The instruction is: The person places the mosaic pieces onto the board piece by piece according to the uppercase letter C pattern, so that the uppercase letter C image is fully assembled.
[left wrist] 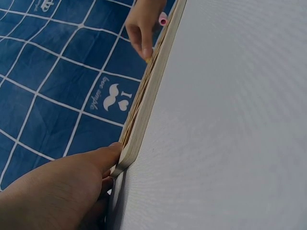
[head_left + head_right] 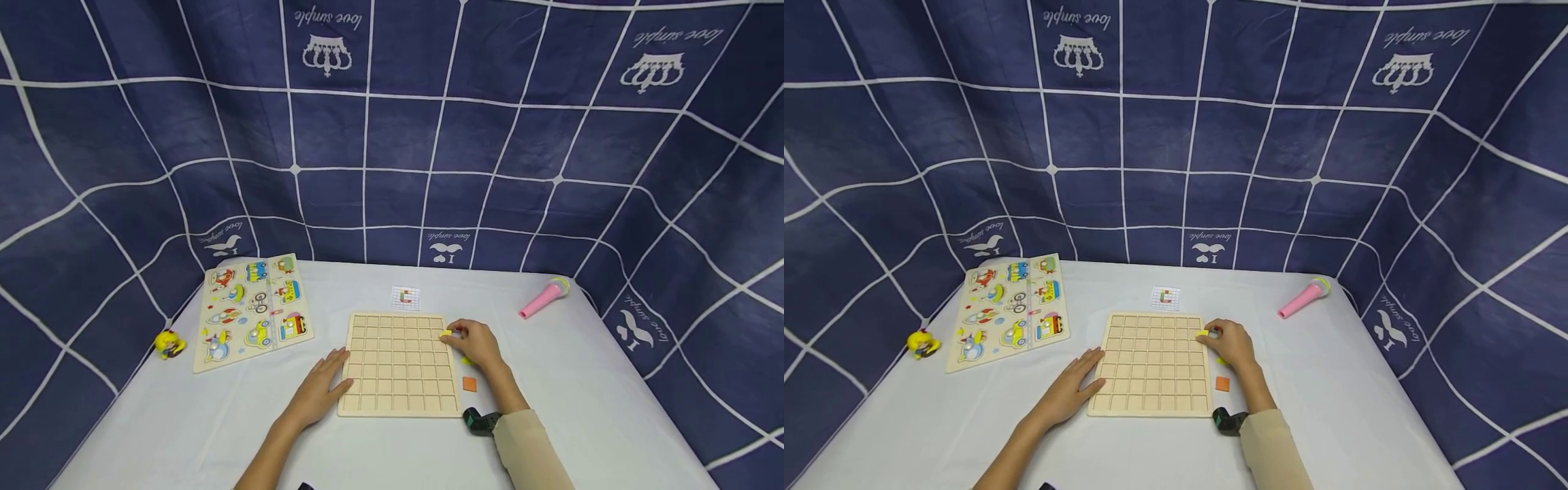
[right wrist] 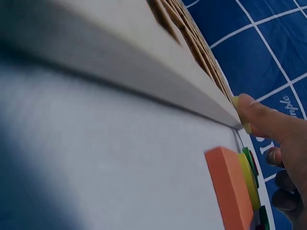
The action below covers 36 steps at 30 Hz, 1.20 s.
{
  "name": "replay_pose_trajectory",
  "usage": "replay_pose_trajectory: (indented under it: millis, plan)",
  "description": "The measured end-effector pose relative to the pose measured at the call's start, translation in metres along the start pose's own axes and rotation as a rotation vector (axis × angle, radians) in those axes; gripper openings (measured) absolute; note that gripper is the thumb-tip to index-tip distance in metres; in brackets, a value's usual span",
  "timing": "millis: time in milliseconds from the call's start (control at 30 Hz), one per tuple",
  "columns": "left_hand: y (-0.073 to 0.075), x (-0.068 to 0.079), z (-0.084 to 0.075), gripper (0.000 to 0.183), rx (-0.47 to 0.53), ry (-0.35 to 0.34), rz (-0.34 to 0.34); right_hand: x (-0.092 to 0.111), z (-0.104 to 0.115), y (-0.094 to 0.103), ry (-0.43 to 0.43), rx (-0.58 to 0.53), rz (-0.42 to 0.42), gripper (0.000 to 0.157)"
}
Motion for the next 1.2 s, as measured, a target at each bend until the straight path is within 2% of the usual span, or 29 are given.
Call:
replay_pose_trajectory:
  millis: [233,500,700,1000,1200]
  plan:
    - [0.0,-0.001,0.0,0.057,-0.004,0.005,0.001,0.004,-0.002,0.002,0.012,-0.029,0.012,0.029]
    - [-0.002,0.0,0.001,0.057,-0.006,0.018,0.012,0.011,-0.004,0.007,-0.031,0.014,0.012,0.032]
    - [-0.001,-0.001,0.002,0.057,-0.009,0.019,0.003,0.012,0.001,0.009,0.009,0.018,0.01,0.023]
    - [-0.002,-0.001,0.002,0.057,-0.002,0.005,0.008,0.004,0.004,0.0,0.024,-0.012,0.037,0.038]
    - [0.0,0.0,0.0,0.057,0.008,-0.005,0.002,0.001,0.005,-0.005,0.029,-0.011,0.058,0.034]
Point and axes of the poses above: each hand's wrist, its own x-axis away from the middle knuckle, its own y-axis out of the back of the hand, z = x × y, the point moved 8 cm from there along -x, towards the middle knuckle, and after that the axes turned 7 degrees about y, right-handed, at the moved point
